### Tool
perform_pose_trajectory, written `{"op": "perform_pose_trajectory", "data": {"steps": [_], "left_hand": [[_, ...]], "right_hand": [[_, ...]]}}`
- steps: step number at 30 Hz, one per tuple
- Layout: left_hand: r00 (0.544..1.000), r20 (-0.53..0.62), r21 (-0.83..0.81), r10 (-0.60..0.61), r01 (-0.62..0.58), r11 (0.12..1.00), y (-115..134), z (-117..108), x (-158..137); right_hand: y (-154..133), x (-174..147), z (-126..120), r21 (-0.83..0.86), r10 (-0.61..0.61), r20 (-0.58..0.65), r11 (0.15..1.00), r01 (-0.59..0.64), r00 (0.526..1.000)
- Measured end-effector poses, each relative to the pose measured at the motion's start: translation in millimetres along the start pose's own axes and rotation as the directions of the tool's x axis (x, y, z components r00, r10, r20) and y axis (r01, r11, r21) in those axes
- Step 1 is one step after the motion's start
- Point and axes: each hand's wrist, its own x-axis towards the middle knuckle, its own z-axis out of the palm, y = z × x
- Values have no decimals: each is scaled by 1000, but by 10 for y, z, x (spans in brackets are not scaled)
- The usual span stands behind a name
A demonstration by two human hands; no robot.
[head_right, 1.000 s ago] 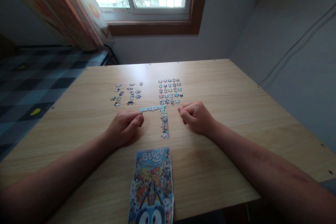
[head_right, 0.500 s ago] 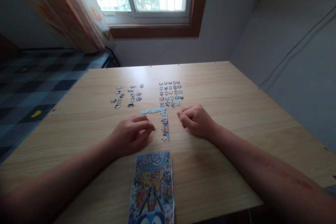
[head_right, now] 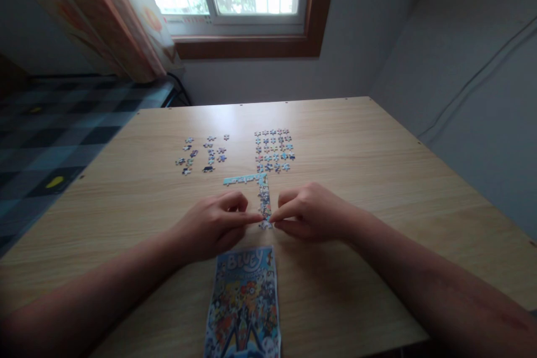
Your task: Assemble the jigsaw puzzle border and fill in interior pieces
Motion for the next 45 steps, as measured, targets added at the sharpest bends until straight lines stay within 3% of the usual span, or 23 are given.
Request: {"op": "perform_pose_trajectory", "data": {"steps": [11,31,45], "left_hand": [[997,-76,-68,10,-15,998,-8,-11,3],[996,-50,99,74,-69,993,44,23,19],[998,-65,-58,17,-21,998,33,11,29]], "right_hand": [[8,-2,25,-44,-5,-19,999,4,1000],[42,24,44,-74,52,-132,995,-62,990],[69,38,61,-25,105,-157,994,-110,982]]}}
